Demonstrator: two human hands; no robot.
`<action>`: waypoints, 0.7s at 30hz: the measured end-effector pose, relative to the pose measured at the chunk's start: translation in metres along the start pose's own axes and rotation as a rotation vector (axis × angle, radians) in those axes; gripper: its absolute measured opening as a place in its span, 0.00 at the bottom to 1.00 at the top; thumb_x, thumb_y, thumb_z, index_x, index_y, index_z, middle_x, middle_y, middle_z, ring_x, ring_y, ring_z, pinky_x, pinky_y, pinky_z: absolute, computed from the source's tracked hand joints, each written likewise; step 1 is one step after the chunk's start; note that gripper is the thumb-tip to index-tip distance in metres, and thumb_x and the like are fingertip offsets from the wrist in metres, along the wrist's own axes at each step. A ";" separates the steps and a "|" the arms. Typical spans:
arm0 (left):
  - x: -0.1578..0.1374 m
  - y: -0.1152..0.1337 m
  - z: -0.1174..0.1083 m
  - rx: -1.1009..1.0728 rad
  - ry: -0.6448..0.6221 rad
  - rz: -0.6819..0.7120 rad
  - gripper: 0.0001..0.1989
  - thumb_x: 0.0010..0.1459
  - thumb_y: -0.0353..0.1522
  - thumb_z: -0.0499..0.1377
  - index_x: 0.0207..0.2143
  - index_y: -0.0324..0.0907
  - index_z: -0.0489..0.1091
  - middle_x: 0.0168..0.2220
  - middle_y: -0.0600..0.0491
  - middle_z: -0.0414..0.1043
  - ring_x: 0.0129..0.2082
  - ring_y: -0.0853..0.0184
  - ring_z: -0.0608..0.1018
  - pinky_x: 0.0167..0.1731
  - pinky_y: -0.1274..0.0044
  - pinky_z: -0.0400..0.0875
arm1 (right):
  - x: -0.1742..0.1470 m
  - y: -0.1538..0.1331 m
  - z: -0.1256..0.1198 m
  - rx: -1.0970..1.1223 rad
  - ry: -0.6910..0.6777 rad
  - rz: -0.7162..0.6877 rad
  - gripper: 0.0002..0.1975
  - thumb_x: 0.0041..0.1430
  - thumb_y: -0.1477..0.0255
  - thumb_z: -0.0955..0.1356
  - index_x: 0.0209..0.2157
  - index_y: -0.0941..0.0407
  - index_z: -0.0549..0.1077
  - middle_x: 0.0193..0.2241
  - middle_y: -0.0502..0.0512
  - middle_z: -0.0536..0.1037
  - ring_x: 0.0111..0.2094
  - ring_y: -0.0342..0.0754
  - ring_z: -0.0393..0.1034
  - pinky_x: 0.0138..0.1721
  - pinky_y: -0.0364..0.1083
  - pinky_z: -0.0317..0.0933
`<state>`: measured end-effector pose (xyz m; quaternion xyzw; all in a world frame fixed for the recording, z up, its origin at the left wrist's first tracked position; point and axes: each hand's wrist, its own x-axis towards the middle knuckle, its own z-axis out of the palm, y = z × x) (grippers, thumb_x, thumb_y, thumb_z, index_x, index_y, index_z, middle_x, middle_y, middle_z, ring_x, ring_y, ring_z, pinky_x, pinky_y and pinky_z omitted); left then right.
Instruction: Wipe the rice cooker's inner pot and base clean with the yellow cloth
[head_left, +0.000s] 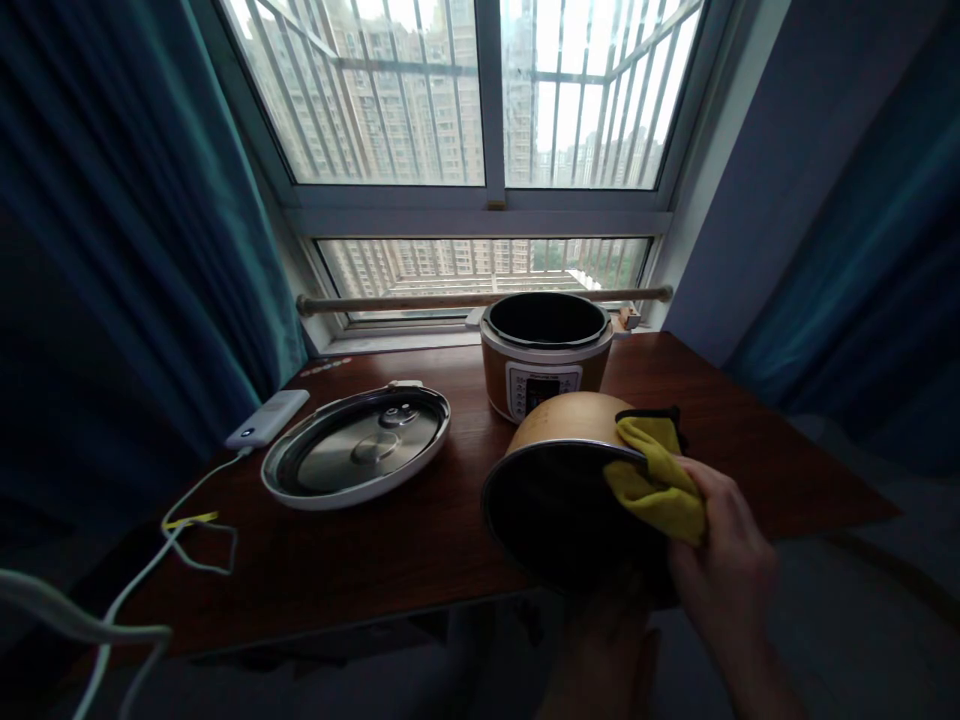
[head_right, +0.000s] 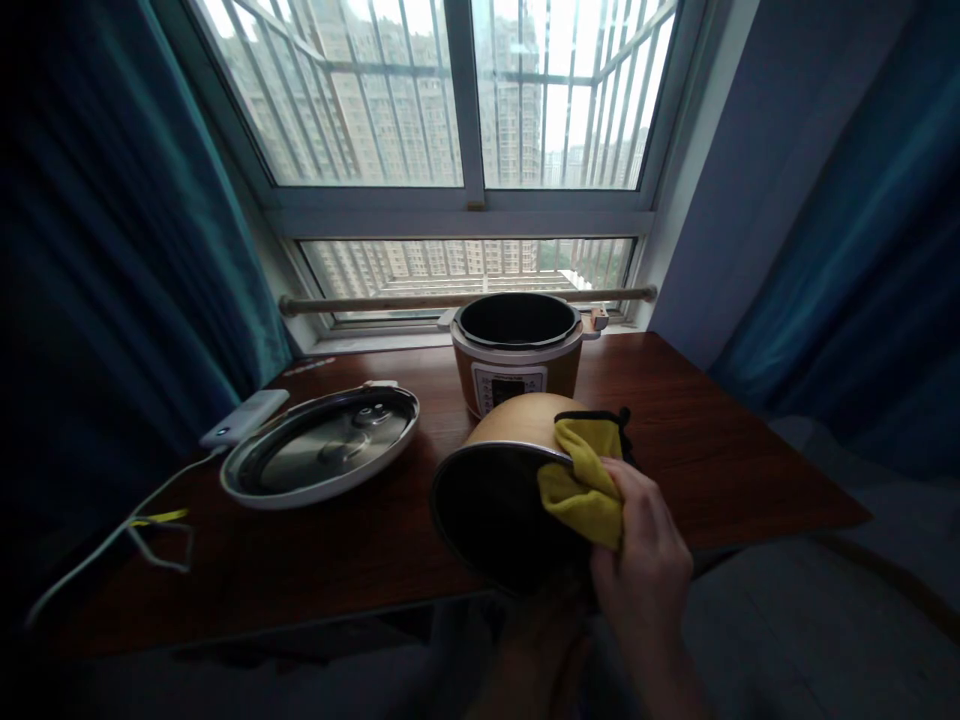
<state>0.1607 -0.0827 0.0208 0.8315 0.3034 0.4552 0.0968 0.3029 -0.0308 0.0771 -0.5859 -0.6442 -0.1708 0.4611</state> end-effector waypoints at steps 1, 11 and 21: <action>-0.006 -0.015 0.002 0.049 0.060 0.041 0.13 0.60 0.30 0.51 0.46 0.38 0.68 0.42 0.45 0.75 0.43 0.65 0.77 0.39 0.76 0.75 | 0.003 0.009 0.002 0.003 0.014 0.006 0.20 0.49 0.77 0.60 0.46 0.57 0.65 0.43 0.58 0.73 0.44 0.51 0.68 0.44 0.48 0.62; -0.062 -0.054 -0.045 0.136 0.468 -0.212 0.11 0.54 0.25 0.58 0.41 0.42 0.68 0.28 0.54 0.74 0.28 0.71 0.78 0.28 0.82 0.75 | 0.058 0.078 0.039 0.448 -0.174 -0.029 0.13 0.49 0.75 0.63 0.39 0.54 0.66 0.39 0.54 0.73 0.41 0.49 0.69 0.42 0.48 0.62; -0.036 -0.049 -0.010 -0.028 0.175 0.062 0.15 0.59 0.38 0.55 0.43 0.38 0.67 0.30 0.47 0.75 0.30 0.66 0.79 0.30 0.79 0.76 | 0.092 0.094 0.079 0.818 -0.287 0.092 0.13 0.50 0.65 0.70 0.37 0.55 0.68 0.41 0.55 0.74 0.45 0.50 0.69 0.48 0.50 0.61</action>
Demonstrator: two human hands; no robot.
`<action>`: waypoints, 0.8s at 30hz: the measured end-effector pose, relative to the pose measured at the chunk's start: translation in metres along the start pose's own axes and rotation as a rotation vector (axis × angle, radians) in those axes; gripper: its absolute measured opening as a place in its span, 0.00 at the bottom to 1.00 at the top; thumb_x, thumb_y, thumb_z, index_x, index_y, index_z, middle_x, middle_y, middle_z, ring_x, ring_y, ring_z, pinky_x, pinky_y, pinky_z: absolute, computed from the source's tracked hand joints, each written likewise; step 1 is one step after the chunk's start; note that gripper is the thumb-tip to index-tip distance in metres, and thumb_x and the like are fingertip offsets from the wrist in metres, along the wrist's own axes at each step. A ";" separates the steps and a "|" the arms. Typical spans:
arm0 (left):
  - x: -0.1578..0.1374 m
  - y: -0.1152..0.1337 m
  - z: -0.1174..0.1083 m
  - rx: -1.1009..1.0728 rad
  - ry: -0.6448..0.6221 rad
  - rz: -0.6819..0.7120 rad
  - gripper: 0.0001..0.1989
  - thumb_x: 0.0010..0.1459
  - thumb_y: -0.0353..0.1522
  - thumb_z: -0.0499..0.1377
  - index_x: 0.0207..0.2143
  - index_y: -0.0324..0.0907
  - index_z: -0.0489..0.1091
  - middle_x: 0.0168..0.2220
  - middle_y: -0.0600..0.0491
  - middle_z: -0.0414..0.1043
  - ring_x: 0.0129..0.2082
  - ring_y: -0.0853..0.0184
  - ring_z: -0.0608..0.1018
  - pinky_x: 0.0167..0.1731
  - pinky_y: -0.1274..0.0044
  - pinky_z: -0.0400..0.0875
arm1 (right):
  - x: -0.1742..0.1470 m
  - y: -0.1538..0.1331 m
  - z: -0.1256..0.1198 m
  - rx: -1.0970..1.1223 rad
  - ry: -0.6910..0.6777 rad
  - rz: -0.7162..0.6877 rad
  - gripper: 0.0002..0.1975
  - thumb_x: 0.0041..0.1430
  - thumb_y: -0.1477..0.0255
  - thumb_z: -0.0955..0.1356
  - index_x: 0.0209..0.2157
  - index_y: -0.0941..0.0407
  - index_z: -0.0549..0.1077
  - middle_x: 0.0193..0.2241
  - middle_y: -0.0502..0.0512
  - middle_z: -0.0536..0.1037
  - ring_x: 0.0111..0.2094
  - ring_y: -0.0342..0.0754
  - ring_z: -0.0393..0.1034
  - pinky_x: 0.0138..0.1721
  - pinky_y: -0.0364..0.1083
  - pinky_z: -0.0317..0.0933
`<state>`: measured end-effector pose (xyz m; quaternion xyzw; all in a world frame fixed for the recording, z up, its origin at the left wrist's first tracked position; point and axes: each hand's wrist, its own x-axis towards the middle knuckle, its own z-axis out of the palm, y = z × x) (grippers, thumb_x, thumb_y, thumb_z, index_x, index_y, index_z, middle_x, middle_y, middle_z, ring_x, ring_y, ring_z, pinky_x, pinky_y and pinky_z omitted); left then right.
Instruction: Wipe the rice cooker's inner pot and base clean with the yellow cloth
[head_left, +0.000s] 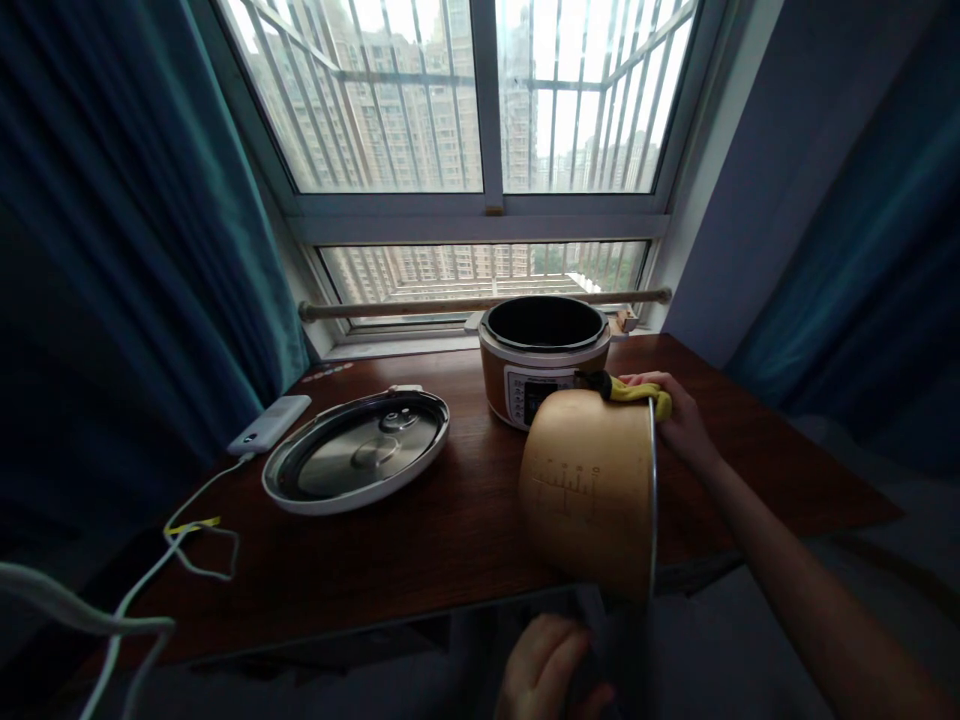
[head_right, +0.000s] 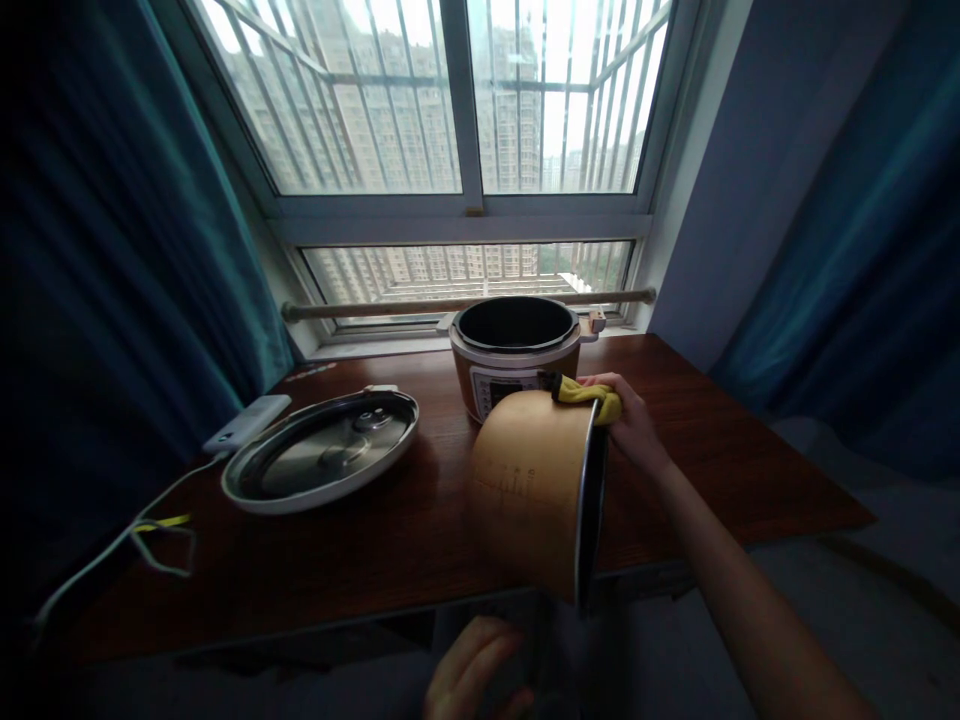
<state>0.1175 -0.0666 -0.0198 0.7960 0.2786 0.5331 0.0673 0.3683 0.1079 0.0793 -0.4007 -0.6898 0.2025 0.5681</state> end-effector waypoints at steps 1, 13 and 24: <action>0.000 0.001 0.003 -0.007 -0.020 0.004 0.15 0.59 0.38 0.55 0.43 0.37 0.67 0.30 0.47 0.75 0.30 0.66 0.79 0.30 0.79 0.76 | 0.002 0.004 -0.001 0.022 0.003 0.012 0.14 0.49 0.65 0.70 0.37 0.55 0.69 0.42 0.55 0.74 0.46 0.50 0.69 0.49 0.50 0.60; 0.006 -0.003 0.006 -0.017 -0.140 0.018 0.11 0.60 0.33 0.53 0.43 0.37 0.67 0.33 0.46 0.75 0.33 0.66 0.78 0.33 0.78 0.76 | 0.016 0.027 -0.028 0.312 -0.127 0.305 0.21 0.37 0.68 0.74 0.37 0.58 0.72 0.43 0.57 0.75 0.43 0.51 0.70 0.42 0.48 0.65; 0.024 -0.007 0.008 0.421 0.163 -0.288 0.25 0.51 0.30 0.62 0.52 0.46 0.63 0.61 0.44 0.49 0.59 0.52 0.57 0.51 0.57 0.62 | 0.007 -0.046 -0.065 0.311 0.539 0.455 0.14 0.44 0.70 0.72 0.35 0.58 0.73 0.37 0.55 0.77 0.35 0.46 0.73 0.36 0.44 0.68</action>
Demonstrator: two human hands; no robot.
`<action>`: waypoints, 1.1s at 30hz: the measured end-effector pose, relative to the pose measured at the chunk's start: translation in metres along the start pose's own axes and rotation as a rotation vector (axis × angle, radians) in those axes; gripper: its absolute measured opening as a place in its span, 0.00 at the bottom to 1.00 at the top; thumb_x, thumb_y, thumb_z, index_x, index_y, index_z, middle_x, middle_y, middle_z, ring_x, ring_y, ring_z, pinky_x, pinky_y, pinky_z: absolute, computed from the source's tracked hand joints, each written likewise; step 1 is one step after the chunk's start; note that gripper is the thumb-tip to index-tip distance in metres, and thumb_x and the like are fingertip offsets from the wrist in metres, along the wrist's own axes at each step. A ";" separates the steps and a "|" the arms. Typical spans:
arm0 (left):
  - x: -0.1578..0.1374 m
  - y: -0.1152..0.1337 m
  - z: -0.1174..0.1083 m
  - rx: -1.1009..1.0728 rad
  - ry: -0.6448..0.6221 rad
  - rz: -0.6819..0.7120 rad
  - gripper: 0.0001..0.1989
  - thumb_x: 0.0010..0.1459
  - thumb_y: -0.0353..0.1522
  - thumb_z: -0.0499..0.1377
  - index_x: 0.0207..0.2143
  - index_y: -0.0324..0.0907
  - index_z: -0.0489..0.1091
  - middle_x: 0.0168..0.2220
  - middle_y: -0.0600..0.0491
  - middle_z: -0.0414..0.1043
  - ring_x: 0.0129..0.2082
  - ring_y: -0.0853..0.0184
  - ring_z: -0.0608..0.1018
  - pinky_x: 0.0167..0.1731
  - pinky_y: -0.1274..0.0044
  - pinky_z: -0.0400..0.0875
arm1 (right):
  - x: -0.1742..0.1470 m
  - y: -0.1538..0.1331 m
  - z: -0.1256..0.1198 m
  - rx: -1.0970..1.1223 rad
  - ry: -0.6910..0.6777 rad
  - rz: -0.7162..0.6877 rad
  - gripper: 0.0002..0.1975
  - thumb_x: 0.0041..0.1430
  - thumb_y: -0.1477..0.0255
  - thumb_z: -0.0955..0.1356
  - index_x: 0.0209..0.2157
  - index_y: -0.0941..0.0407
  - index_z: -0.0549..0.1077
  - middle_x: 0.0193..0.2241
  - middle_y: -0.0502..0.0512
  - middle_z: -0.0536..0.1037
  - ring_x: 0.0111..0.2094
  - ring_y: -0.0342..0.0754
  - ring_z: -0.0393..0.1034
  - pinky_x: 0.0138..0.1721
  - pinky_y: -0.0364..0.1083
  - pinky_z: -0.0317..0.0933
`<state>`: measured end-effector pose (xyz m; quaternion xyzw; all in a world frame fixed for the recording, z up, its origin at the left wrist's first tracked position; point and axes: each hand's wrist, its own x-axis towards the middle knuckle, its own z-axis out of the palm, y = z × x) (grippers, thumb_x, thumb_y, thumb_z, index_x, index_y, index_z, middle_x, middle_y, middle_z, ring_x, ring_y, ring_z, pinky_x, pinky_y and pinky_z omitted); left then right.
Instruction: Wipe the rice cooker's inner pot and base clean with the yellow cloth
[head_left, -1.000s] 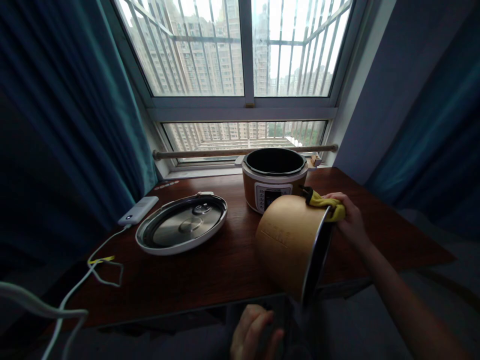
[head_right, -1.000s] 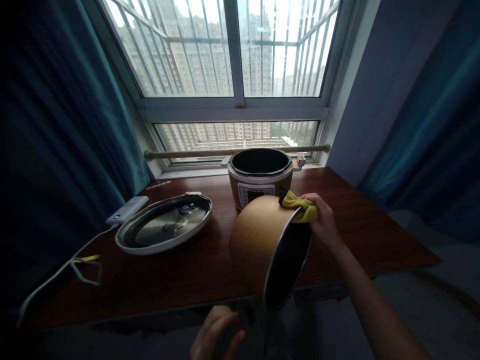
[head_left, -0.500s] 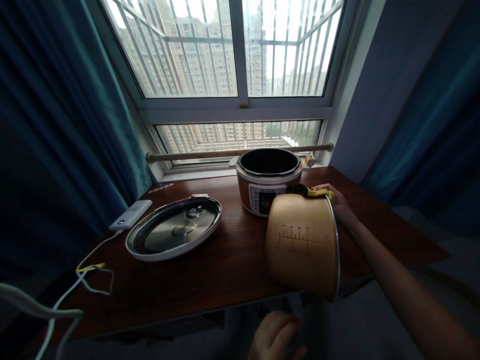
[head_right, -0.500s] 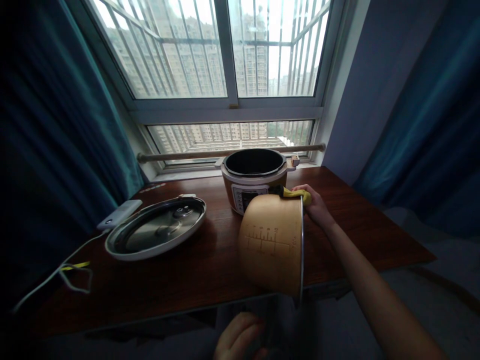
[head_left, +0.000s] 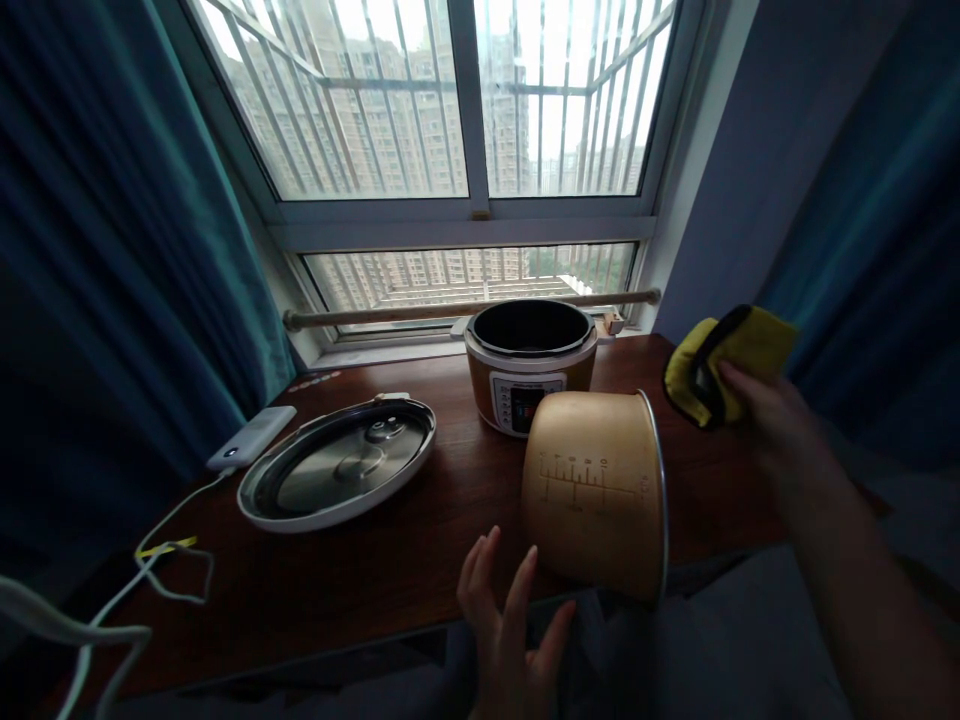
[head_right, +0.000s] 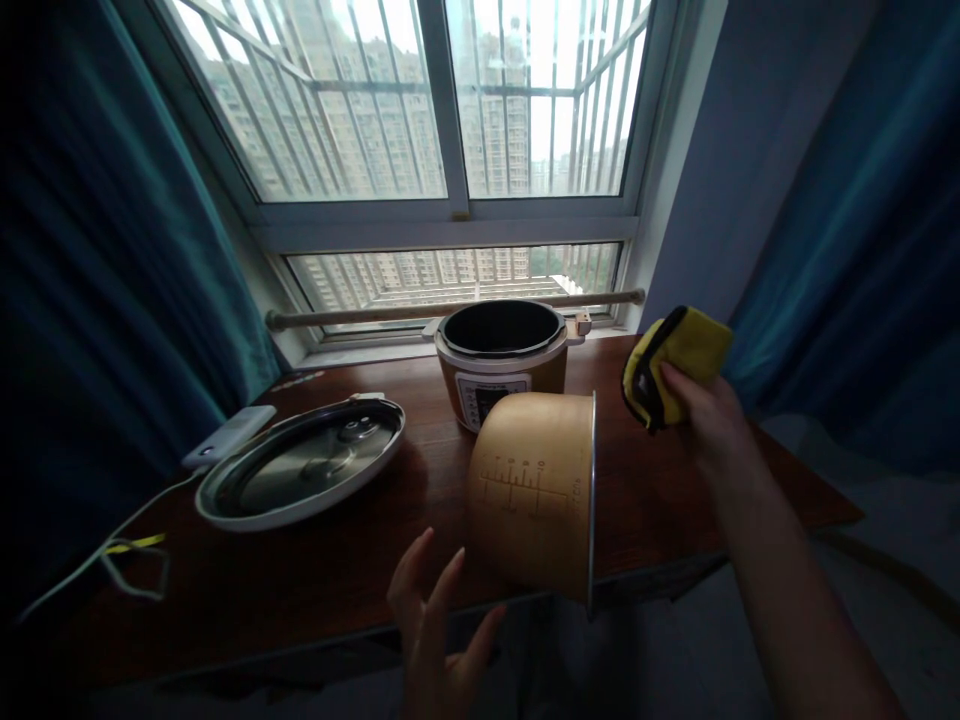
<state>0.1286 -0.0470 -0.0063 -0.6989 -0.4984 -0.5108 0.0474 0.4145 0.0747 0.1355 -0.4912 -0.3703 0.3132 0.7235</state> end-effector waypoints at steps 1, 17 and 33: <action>0.003 0.001 0.001 -0.020 -0.005 -0.005 0.26 0.51 0.30 0.62 0.53 0.47 0.61 0.62 0.44 0.47 0.60 0.51 0.56 0.52 0.55 0.60 | -0.021 -0.014 0.005 -0.105 0.019 -0.073 0.13 0.49 0.66 0.70 0.36 0.58 0.73 0.37 0.57 0.77 0.36 0.47 0.74 0.37 0.45 0.67; 0.107 0.033 -0.028 -0.260 -0.379 0.350 0.23 0.64 0.33 0.43 0.61 0.38 0.51 0.61 0.44 0.56 0.62 0.60 0.56 0.59 0.61 0.53 | -0.133 -0.001 0.056 -0.973 -0.763 -1.029 0.31 0.52 0.61 0.69 0.53 0.65 0.64 0.53 0.69 0.68 0.58 0.59 0.55 0.56 0.58 0.57; 0.094 0.044 0.022 0.043 -0.190 0.400 0.30 0.56 0.49 0.52 0.58 0.47 0.59 0.59 0.42 0.57 0.60 0.48 0.58 0.56 0.54 0.50 | -0.221 0.124 -0.003 -0.203 0.011 0.040 0.20 0.55 0.55 0.63 0.35 0.57 0.76 0.31 0.57 0.79 0.33 0.53 0.74 0.28 0.46 0.68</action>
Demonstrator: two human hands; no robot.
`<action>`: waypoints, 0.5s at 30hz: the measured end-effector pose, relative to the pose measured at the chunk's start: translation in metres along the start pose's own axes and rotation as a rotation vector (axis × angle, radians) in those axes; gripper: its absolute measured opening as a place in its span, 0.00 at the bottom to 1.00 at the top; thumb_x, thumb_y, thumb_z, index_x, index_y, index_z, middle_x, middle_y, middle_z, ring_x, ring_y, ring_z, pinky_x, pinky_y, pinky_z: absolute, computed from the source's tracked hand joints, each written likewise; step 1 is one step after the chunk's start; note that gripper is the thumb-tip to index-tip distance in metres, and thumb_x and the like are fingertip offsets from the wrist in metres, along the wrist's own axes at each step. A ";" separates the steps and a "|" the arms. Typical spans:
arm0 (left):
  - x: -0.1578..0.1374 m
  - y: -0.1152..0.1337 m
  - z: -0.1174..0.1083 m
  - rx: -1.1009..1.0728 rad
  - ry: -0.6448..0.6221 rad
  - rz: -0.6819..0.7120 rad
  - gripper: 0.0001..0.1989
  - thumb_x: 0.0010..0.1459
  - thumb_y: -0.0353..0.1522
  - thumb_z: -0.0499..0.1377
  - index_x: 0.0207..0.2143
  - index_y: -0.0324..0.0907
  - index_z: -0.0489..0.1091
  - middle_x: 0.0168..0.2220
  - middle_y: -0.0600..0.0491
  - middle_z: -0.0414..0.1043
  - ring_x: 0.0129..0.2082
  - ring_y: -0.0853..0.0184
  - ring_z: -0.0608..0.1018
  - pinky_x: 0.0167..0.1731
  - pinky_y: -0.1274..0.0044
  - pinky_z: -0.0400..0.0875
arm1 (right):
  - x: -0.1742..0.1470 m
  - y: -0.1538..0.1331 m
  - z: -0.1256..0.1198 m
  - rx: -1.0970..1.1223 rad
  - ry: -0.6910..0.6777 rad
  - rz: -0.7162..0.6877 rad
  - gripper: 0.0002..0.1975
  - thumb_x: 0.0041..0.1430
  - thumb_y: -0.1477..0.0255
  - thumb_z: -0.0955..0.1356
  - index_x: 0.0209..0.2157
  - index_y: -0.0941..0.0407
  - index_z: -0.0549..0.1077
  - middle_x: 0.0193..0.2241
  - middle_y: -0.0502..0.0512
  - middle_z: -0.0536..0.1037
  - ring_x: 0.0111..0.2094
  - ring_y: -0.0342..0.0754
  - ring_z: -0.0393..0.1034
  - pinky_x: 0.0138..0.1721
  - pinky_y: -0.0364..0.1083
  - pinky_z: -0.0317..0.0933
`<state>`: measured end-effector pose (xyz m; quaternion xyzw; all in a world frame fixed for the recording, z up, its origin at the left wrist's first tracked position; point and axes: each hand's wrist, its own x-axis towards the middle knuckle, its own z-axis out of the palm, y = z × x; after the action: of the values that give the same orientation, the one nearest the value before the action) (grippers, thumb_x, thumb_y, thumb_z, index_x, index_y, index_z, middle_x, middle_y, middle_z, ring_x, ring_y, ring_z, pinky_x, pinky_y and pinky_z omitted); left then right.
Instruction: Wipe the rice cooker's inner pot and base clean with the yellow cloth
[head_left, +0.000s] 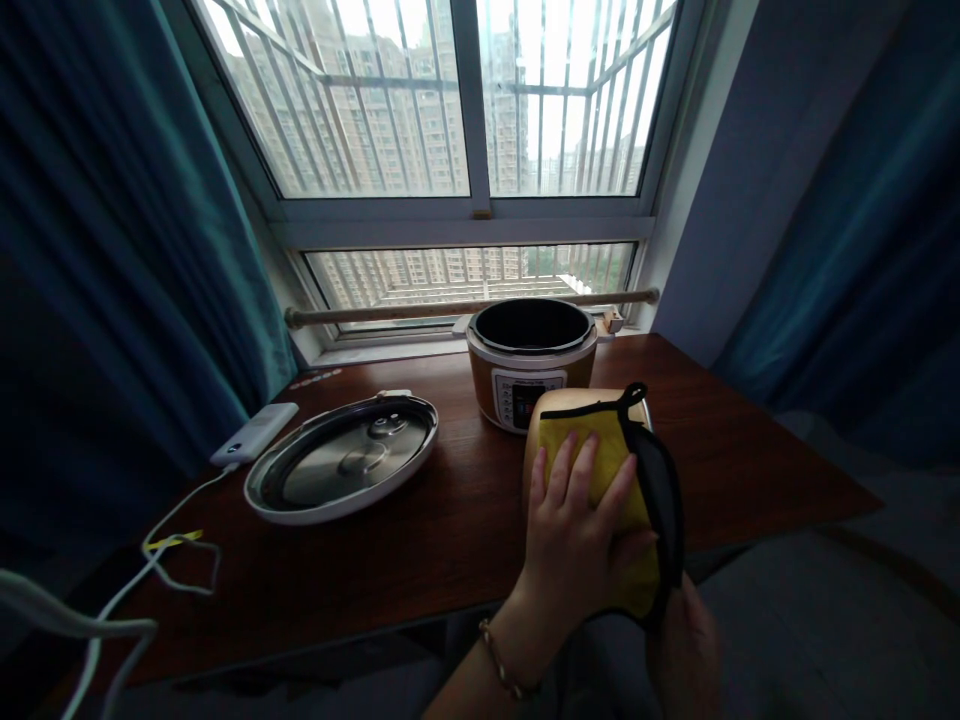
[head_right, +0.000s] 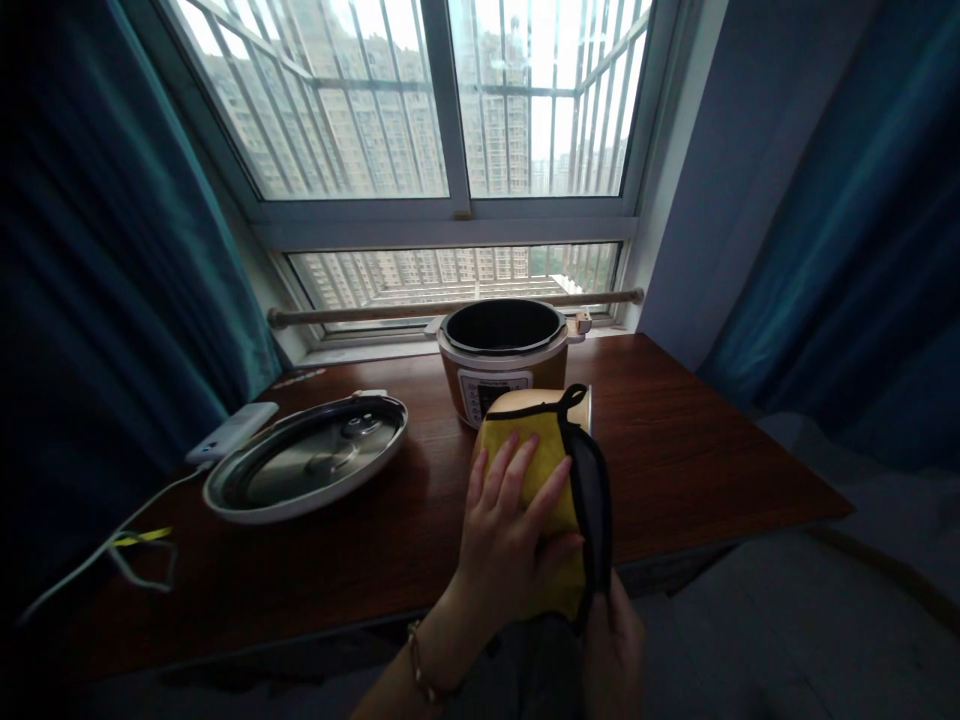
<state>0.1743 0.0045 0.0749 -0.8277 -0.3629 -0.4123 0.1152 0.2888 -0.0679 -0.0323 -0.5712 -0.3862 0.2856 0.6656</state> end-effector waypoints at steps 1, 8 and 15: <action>-0.001 -0.001 0.000 0.010 0.000 -0.010 0.29 0.57 0.48 0.51 0.58 0.47 0.59 0.59 0.42 0.56 0.60 0.48 0.58 0.56 0.54 0.50 | 0.001 -0.002 0.004 -0.001 0.027 0.023 0.20 0.52 0.54 0.66 0.33 0.57 0.76 0.30 0.57 0.79 0.34 0.53 0.73 0.29 0.45 0.68; -0.015 0.000 -0.008 0.099 0.007 -0.018 0.28 0.58 0.46 0.51 0.59 0.47 0.58 0.61 0.44 0.56 0.61 0.50 0.56 0.57 0.55 0.48 | -0.006 -0.001 0.017 0.204 0.088 0.213 0.20 0.47 0.57 0.70 0.35 0.58 0.76 0.33 0.57 0.78 0.35 0.51 0.71 0.30 0.44 0.67; -0.022 -0.009 -0.024 0.170 0.062 -0.064 0.23 0.58 0.40 0.53 0.55 0.44 0.64 0.57 0.45 0.62 0.59 0.51 0.60 0.57 0.56 0.50 | -0.009 0.004 0.032 0.354 -0.090 0.222 0.18 0.48 0.60 0.71 0.39 0.56 0.76 0.38 0.57 0.78 0.39 0.52 0.72 0.38 0.47 0.67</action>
<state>0.1445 -0.0121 0.0723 -0.7896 -0.4192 -0.4090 0.1832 0.2571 -0.0567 -0.0364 -0.4710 -0.2941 0.4459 0.7020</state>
